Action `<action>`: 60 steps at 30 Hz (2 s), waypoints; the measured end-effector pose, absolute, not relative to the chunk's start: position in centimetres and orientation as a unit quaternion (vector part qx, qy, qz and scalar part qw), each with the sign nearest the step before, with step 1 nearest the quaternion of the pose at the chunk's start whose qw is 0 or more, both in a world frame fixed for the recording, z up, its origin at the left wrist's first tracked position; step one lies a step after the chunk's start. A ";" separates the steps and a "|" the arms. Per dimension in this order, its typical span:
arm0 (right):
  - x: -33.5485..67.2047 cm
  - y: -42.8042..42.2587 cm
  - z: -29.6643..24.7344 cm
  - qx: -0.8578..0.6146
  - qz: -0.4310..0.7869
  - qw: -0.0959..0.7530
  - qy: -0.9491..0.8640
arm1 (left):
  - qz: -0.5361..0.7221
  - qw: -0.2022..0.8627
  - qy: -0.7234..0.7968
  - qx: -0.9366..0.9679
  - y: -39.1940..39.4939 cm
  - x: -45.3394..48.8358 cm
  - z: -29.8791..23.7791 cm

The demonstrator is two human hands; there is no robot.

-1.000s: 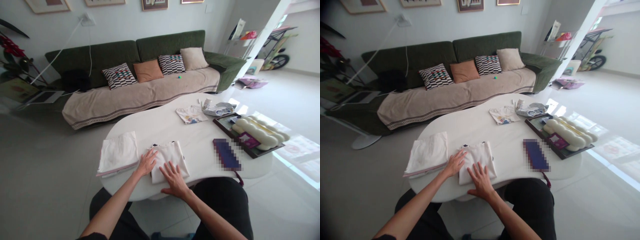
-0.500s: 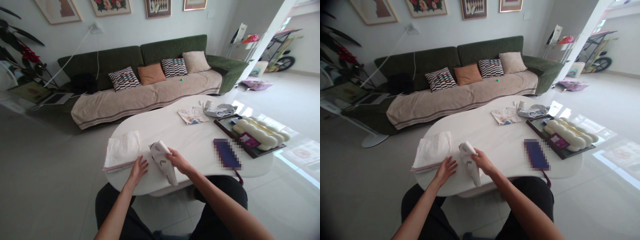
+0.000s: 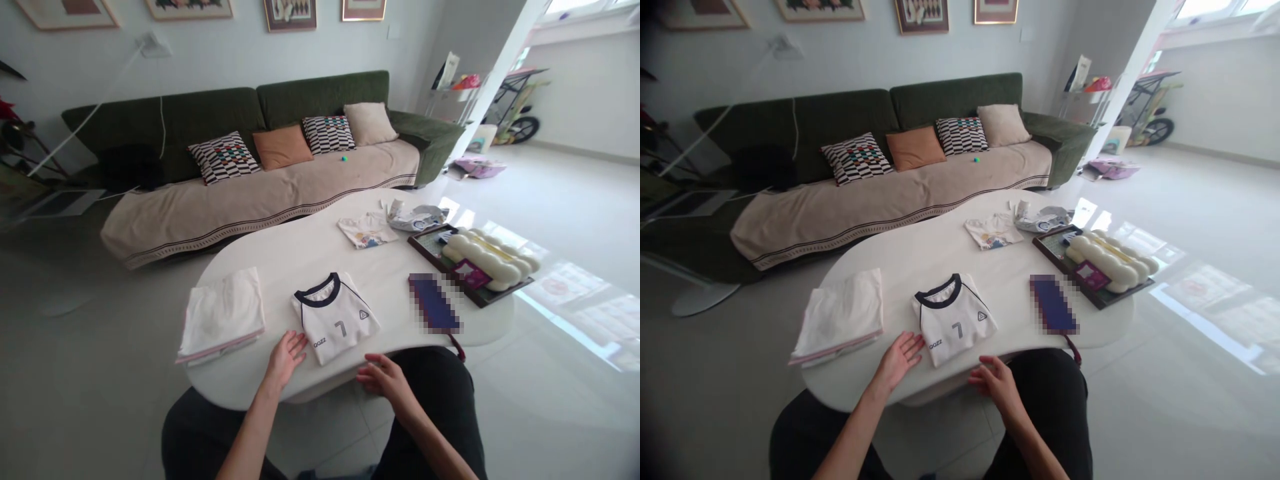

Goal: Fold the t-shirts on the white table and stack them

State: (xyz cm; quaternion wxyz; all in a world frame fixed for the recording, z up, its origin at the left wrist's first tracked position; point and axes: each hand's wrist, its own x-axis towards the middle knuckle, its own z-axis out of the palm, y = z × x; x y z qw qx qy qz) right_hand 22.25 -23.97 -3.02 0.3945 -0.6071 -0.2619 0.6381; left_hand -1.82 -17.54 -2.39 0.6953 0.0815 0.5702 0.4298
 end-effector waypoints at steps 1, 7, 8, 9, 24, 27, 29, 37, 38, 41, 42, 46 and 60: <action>23.3 -23.4 -2.9 -0.633 0.592 0.380 -0.323 | 0.423 0.684 0.585 0.105 -17.5 -1.6 -2.4; 26.6 -12.8 -0.9 -0.743 0.349 0.291 -0.491 | 0.387 0.653 0.625 0.182 -16.6 0.1 -2.2; 26.4 -11.1 -1.0 -0.744 0.358 0.281 -0.488 | 0.386 0.652 0.627 0.180 -16.3 0.3 -2.1; 26.0 -9.7 -1.2 -0.745 0.367 0.269 -0.488 | 0.389 0.651 0.628 0.174 -16.0 0.6 -2.1; 25.9 -5.8 -0.9 -0.575 0.664 0.256 -0.402 | 0.383 0.749 0.522 0.141 -14.2 1.6 -1.5; 26.3 -5.3 -0.8 -0.571 0.670 0.255 -0.401 | 0.386 0.763 0.496 0.152 -13.5 1.8 -0.7; 27.0 -4.3 -0.4 -0.576 0.662 0.258 -0.405 | 0.385 0.765 0.484 0.178 -12.1 2.3 0.4; 34.4 8.4 3.5 -0.674 0.471 0.333 -0.462 | 0.378 0.729 0.467 0.327 3.9 9.6 4.0; 35.4 10.5 3.7 -0.693 0.430 0.337 -0.470 | 0.378 0.722 0.467 0.344 6.4 11.0 3.9; 38.3 16.3 3.4 -0.742 0.315 0.335 -0.488 | 0.368 0.707 0.474 0.376 12.9 14.8 3.0; 39.1 17.9 3.0 -0.752 0.285 0.330 -0.493 | 0.365 0.704 0.476 0.380 14.6 15.9 2.5; 41.3 21.6 0.9 -0.772 0.204 0.309 -0.516 | 0.378 0.699 0.476 0.375 18.8 18.8 -0.1; 34.0 16.8 -5.2 -0.658 0.075 0.084 -0.745 | 0.440 0.535 0.553 0.463 7.3 8.7 -2.2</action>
